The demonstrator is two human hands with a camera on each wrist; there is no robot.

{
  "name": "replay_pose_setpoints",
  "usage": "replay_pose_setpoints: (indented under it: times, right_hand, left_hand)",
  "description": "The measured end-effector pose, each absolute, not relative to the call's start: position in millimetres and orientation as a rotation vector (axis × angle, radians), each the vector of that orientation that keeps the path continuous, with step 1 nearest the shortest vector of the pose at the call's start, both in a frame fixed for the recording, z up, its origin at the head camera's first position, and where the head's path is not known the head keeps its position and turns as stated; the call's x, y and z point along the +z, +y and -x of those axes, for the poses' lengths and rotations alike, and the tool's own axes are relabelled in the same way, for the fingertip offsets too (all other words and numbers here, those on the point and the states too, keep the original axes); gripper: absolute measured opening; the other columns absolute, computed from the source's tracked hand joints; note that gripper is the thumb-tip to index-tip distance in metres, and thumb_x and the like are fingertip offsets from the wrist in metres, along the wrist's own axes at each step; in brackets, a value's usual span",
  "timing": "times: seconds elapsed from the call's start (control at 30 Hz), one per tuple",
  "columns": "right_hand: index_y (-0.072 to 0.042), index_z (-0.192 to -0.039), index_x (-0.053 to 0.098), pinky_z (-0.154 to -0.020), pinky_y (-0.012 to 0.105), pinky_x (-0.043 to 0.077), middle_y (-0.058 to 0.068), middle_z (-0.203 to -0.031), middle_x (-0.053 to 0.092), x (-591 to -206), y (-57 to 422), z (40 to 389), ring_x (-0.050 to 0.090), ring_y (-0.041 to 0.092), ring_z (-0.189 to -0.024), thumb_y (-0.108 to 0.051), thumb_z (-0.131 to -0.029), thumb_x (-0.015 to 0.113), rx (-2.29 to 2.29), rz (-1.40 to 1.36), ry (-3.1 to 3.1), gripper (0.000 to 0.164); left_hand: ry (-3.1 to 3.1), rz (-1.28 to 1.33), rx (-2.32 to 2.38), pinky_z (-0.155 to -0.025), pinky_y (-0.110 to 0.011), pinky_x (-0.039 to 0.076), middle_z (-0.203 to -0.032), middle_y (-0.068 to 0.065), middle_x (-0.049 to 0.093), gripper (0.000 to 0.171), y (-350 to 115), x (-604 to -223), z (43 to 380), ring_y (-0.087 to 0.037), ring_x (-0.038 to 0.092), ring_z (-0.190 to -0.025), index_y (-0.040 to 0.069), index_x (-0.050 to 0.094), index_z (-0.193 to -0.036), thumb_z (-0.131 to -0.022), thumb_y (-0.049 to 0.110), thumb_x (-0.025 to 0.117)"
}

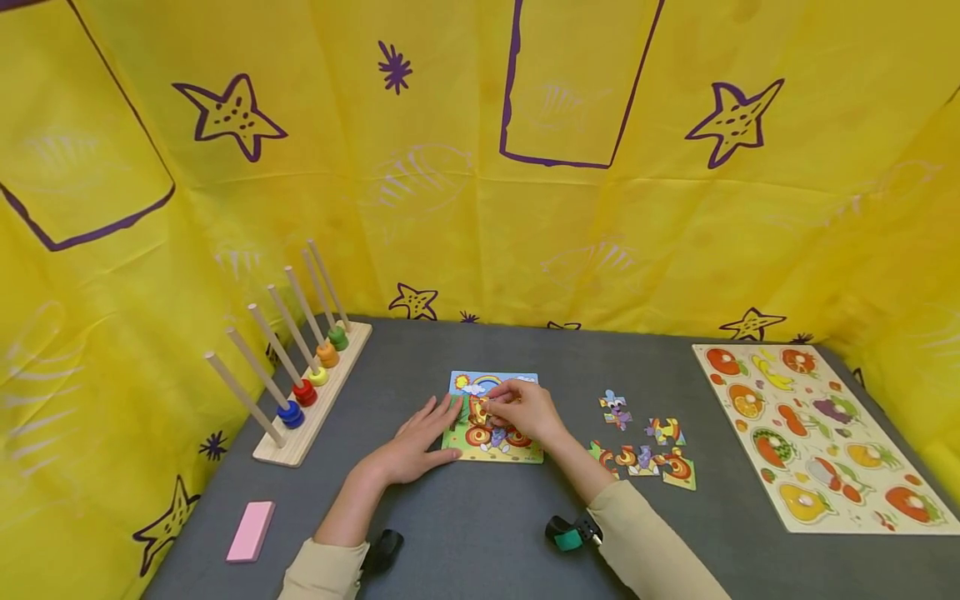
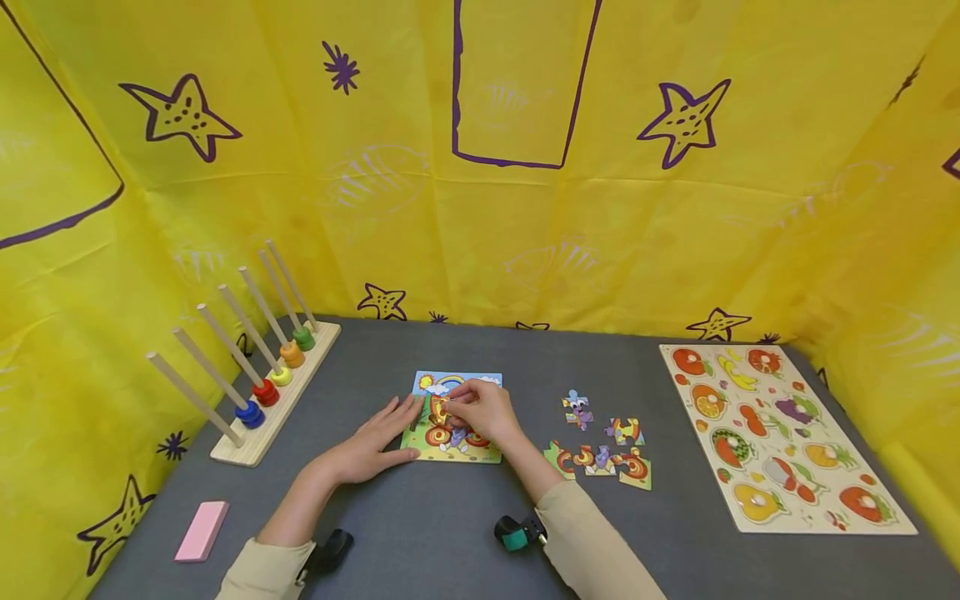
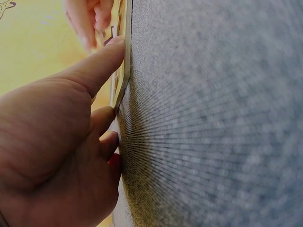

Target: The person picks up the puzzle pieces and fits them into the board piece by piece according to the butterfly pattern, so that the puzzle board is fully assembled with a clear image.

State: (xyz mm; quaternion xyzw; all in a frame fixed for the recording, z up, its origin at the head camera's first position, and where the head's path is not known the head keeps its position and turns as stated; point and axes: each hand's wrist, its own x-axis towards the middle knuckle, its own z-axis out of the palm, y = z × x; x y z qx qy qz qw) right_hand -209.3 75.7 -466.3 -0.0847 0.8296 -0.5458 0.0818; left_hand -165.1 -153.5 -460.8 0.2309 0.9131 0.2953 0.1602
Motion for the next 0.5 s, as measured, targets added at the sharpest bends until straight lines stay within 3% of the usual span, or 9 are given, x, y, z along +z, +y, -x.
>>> replay_pose_setpoints:
  times: [0.3,0.5]
  right_hand:
    - [-0.005,-0.093,0.071,-0.053,0.025,0.05,-0.001,-0.07,0.066,-473.2,56.8,211.9,0.062,0.009,-0.054,-0.015,-0.086,0.076,-1.513,0.314,2.633,0.013]
    - [-0.006,-0.09,0.071,-0.054,0.023,0.048,-0.003,-0.071,0.064,-475.6,54.4,209.7,0.058,0.006,-0.057,-0.014,-0.085,0.077,-1.433,0.409,2.772,0.012]
  left_hand:
    - [2.615,-0.685,0.8,-0.113,-0.061,0.011,-0.161,-0.015,0.014,0.066,-154.5,-459.9,164.9,-0.039,0.004,-0.147,0.014,0.031,-0.154,-0.098,0.037,0.057]
    - [2.629,-0.679,0.782,-0.111,-0.063,0.015,-0.161,-0.014,0.015,0.065,-154.5,-458.6,163.9,-0.039,0.006,-0.147,0.014,0.032,-0.153,-0.098,0.037,0.058]
